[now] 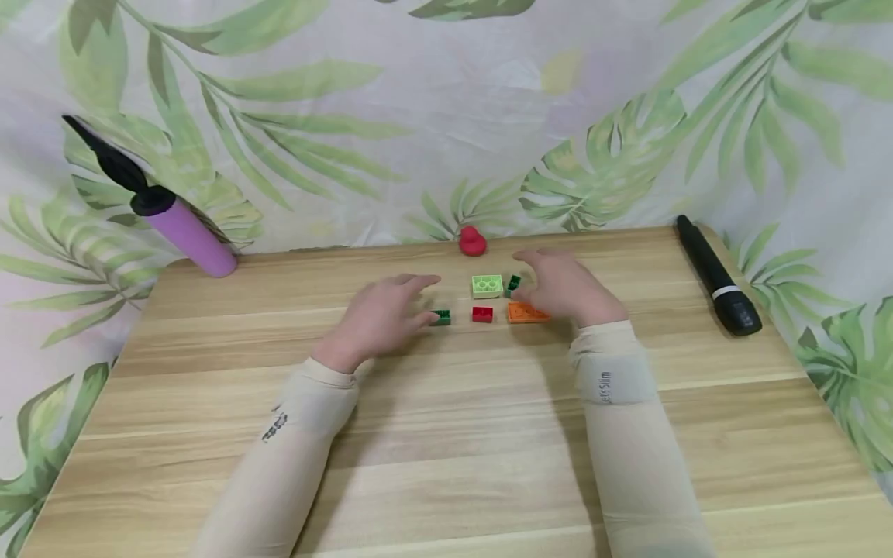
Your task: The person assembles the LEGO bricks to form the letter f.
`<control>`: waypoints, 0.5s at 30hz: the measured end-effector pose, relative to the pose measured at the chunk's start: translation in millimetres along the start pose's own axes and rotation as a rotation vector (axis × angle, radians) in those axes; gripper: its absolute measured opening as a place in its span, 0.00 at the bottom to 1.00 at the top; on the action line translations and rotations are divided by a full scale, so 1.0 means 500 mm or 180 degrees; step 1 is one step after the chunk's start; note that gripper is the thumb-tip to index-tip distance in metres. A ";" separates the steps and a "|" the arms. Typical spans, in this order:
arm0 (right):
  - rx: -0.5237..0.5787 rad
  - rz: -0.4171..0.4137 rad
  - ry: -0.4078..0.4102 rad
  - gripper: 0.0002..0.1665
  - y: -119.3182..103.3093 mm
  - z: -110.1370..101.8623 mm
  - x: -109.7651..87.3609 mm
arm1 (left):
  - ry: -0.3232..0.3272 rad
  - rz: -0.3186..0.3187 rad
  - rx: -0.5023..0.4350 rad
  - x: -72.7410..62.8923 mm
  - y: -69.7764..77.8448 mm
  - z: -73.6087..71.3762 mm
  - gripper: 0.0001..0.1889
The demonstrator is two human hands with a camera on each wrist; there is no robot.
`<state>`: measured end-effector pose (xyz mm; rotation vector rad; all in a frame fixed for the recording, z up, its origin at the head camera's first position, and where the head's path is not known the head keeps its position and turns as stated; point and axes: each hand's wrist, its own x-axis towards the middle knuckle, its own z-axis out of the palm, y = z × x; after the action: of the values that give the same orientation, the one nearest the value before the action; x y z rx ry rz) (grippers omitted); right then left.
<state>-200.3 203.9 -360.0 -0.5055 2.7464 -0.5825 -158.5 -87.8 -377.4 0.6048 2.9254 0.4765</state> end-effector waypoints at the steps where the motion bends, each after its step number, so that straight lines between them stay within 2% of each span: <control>1: -0.0006 0.0002 -0.0011 0.40 -0.003 0.005 0.006 | -0.0046 0.0022 0.0008 0.000 0.002 0.002 0.31; 10: -0.0331 -0.0052 -0.0054 0.36 -0.015 0.039 0.039 | -0.0312 0.0083 0.0076 0.002 0.009 0.026 0.27; 15: -0.0424 -0.0014 -0.0066 0.33 -0.012 0.050 0.039 | -0.0339 0.0133 0.0170 0.004 0.012 0.041 0.26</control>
<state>-207.6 182.9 -383.1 -0.5449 2.7776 -0.3945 -154.6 -75.7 -395.0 0.6772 2.8378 0.3597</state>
